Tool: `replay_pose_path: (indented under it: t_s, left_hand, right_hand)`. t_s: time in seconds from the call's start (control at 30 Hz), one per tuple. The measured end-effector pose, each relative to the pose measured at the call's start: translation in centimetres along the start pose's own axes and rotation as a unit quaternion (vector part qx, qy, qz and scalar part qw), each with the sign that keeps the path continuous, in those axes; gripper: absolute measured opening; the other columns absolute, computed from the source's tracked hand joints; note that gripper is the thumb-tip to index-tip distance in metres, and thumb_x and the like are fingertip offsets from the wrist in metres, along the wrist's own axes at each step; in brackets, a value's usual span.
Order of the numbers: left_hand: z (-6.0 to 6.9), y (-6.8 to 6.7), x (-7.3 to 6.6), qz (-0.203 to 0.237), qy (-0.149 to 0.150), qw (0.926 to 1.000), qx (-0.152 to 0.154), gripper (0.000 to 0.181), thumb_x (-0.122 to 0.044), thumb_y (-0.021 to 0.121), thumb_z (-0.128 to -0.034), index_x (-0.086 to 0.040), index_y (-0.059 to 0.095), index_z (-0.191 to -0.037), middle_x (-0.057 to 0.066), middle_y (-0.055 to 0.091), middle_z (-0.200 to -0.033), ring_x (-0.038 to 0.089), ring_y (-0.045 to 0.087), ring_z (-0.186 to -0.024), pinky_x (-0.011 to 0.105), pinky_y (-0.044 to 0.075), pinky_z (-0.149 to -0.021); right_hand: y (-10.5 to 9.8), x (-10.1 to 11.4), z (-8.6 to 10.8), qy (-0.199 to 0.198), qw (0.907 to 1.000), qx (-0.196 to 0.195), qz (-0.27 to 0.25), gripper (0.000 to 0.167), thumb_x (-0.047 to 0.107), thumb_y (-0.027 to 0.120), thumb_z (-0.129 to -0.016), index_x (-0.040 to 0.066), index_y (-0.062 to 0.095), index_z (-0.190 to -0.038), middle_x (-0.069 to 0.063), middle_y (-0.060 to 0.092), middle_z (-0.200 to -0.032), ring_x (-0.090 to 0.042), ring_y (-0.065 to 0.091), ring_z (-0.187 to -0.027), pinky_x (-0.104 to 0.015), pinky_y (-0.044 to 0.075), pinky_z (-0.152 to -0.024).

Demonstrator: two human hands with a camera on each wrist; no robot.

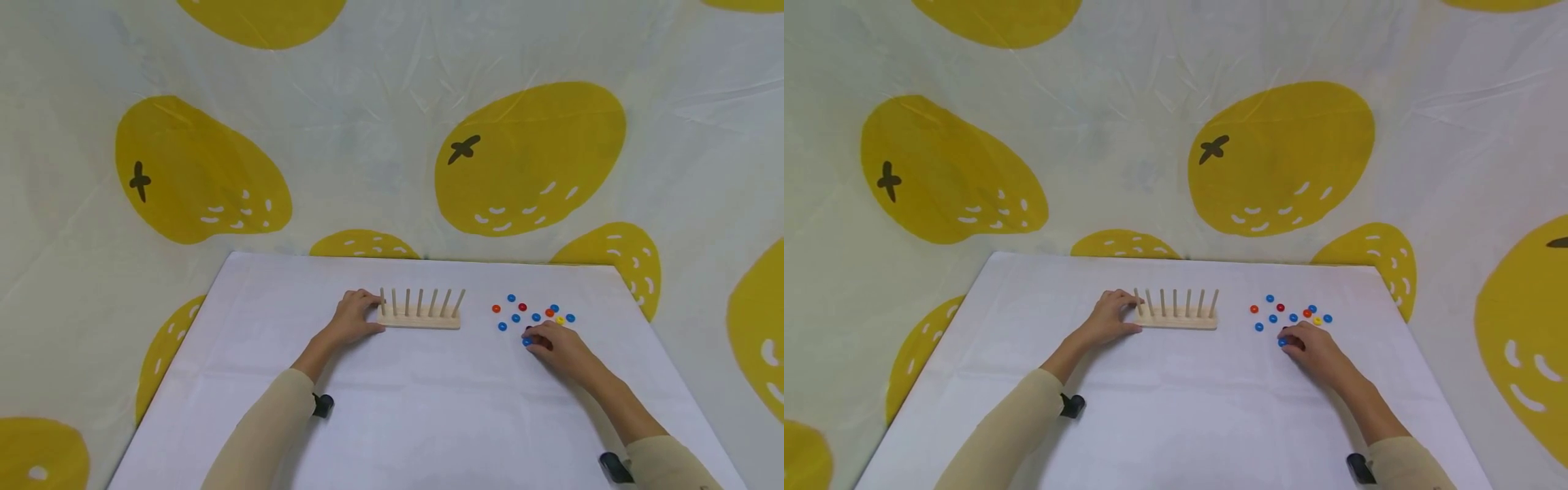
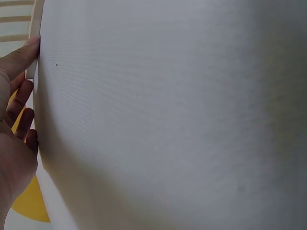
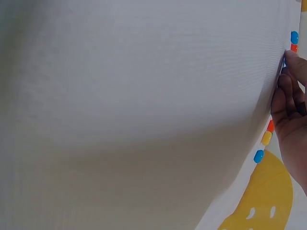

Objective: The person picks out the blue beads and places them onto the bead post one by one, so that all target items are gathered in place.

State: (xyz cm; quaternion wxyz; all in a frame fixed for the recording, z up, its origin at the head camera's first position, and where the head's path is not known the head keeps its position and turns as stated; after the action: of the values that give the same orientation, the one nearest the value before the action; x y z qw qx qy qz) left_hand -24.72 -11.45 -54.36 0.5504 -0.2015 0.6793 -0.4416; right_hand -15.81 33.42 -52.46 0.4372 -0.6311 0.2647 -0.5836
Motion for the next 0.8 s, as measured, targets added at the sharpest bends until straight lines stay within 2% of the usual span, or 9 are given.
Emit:
replay_pose_path:
  t_s: [0.2, 0.4, 0.47, 0.63, 0.8]
  left_hand:
    - [0.1, -0.1, -0.1, 0.007, -0.009, 0.9999, 0.006, 0.059, -0.031, 0.09, -0.0803, -0.014, 0.068, -0.132, 0.005, 0.062, -0.131, 0.028, 0.048, -0.131, 0.05, 0.039, -0.112]
    - [0.0, 0.0, -0.1, 0.007, -0.016, 0.9998, 0.01, 0.058, -0.031, 0.09, -0.0807, -0.015, 0.068, -0.133, 0.005, 0.062, -0.132, 0.028, 0.046, -0.133, 0.049, 0.037, -0.114]
    - [-0.1, 0.1, 0.0, 0.008, -0.019, 0.9998, 0.009, 0.058, -0.03, 0.09, -0.0805, -0.016, 0.068, -0.132, 0.004, 0.062, -0.132, 0.028, 0.046, -0.133, 0.049, 0.037, -0.114]
    - [-0.1, 0.3, 0.2, 0.005, -0.026, 0.9996, 0.011, 0.058, -0.031, 0.09, -0.0806, -0.016, 0.068, -0.133, 0.003, 0.061, -0.131, 0.027, 0.045, -0.133, 0.048, 0.036, -0.114]
    - [-0.3, 0.4, 0.3, 0.003, -0.023, 0.9997, 0.009, 0.058, -0.031, 0.09, -0.0802, -0.017, 0.068, -0.132, 0.003, 0.061, -0.13, 0.027, 0.046, -0.132, 0.048, 0.037, -0.113]
  right_hand:
    - [-0.1, 0.1, 0.0, -0.003, 1.0, -0.005, 0.008, 0.027, 0.016, 0.077, -0.093, 0.008, 0.072, -0.119, -0.001, 0.068, -0.102, -0.016, 0.059, -0.09, -0.015, 0.051, -0.077]
    - [-0.4, 0.6, 0.1, 0.002, 0.9998, -0.016, 0.011, 0.029, 0.017, 0.078, -0.093, 0.008, 0.072, -0.119, -0.003, 0.072, -0.105, -0.018, 0.062, -0.093, -0.035, 0.059, -0.084]
    - [-0.5, 0.7, 0.0, 0.004, 0.9998, -0.017, 0.011, 0.029, 0.017, 0.078, -0.093, 0.008, 0.072, -0.119, -0.003, 0.072, -0.104, -0.019, 0.062, -0.094, -0.038, 0.06, -0.084]
    - [-1.1, 1.1, -0.3, -0.015, 0.9994, -0.029, 0.015, 0.029, 0.014, 0.078, -0.092, 0.006, 0.073, -0.119, -0.002, 0.07, -0.1, -0.018, 0.059, -0.09, -0.025, 0.055, -0.078]
    - [-2.0, 2.2, -0.6, -0.047, 0.9966, -0.064, 0.021, 0.029, 0.009, 0.079, -0.09, 0.006, 0.072, -0.118, -0.002, 0.07, -0.098, -0.017, 0.058, -0.088, -0.017, 0.052, -0.075]
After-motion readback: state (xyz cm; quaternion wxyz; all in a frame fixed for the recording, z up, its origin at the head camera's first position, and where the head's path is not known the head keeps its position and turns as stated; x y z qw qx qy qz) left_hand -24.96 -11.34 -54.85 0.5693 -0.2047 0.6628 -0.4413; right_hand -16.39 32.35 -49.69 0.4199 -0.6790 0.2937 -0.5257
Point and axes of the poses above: each hand's wrist, its own z-axis away from the middle knuckle, its own y-axis out of the palm, x = y × z, the point moved 2 cm from there along -z, towards the middle knuckle
